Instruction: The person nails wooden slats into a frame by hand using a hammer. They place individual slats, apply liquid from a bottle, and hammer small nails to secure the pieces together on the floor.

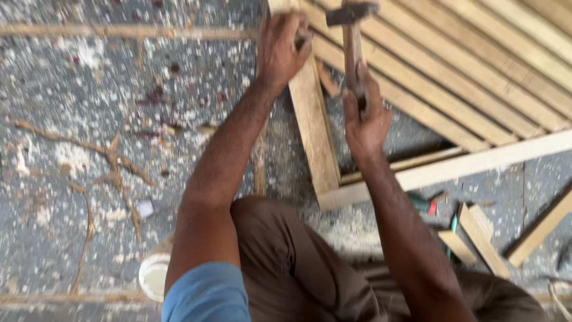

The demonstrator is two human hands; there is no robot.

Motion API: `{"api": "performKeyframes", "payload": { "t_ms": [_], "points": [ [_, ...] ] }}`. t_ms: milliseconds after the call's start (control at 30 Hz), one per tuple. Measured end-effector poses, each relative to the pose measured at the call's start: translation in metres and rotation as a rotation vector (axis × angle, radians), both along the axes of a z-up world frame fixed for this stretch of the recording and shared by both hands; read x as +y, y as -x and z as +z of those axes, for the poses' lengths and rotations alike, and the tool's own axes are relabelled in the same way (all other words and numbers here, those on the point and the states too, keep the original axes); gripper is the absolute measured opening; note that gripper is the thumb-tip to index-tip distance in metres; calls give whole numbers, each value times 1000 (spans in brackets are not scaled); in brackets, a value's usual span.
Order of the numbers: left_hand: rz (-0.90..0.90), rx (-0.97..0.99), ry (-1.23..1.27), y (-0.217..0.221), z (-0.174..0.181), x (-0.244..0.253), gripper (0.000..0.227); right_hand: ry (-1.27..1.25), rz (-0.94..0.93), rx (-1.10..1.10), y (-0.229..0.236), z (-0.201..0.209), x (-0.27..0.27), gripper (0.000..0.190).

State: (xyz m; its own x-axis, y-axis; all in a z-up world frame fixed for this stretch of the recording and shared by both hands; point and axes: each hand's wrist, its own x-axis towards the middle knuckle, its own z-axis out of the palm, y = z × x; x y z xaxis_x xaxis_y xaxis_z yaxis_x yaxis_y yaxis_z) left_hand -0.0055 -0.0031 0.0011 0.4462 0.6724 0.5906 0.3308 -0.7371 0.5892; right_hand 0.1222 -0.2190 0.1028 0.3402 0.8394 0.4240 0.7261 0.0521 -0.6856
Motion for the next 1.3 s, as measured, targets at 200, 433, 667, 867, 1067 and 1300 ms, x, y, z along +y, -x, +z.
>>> {"api": "performKeyframes", "payload": {
  "t_ms": [200, 433, 667, 867, 1067, 1300],
  "points": [
    [33, -36, 19, -7, -8, 9, 51, 62, -57, -70, -18, -14, 24, 40],
    [352, -240, 397, -2, -36, -8, 87, -4, -41, -68, -13, -19, 15, 38],
    [380, -86, 258, 0, -56, -2, 74, 17, -43, -94, -17, -31, 28, 31],
    [289, -282, 541, -1, -48, -6, 63, 260, -86, -166, -9, -36, 31, 36],
    [313, -242, 401, 0, -46, -8, 65, -114, -4, -90, 3, -29, 16, 33],
    [332, -187, 496, 0, -38, -7, 56, 26, 17, -23, -6, -27, 28, 34]
  ]
}}
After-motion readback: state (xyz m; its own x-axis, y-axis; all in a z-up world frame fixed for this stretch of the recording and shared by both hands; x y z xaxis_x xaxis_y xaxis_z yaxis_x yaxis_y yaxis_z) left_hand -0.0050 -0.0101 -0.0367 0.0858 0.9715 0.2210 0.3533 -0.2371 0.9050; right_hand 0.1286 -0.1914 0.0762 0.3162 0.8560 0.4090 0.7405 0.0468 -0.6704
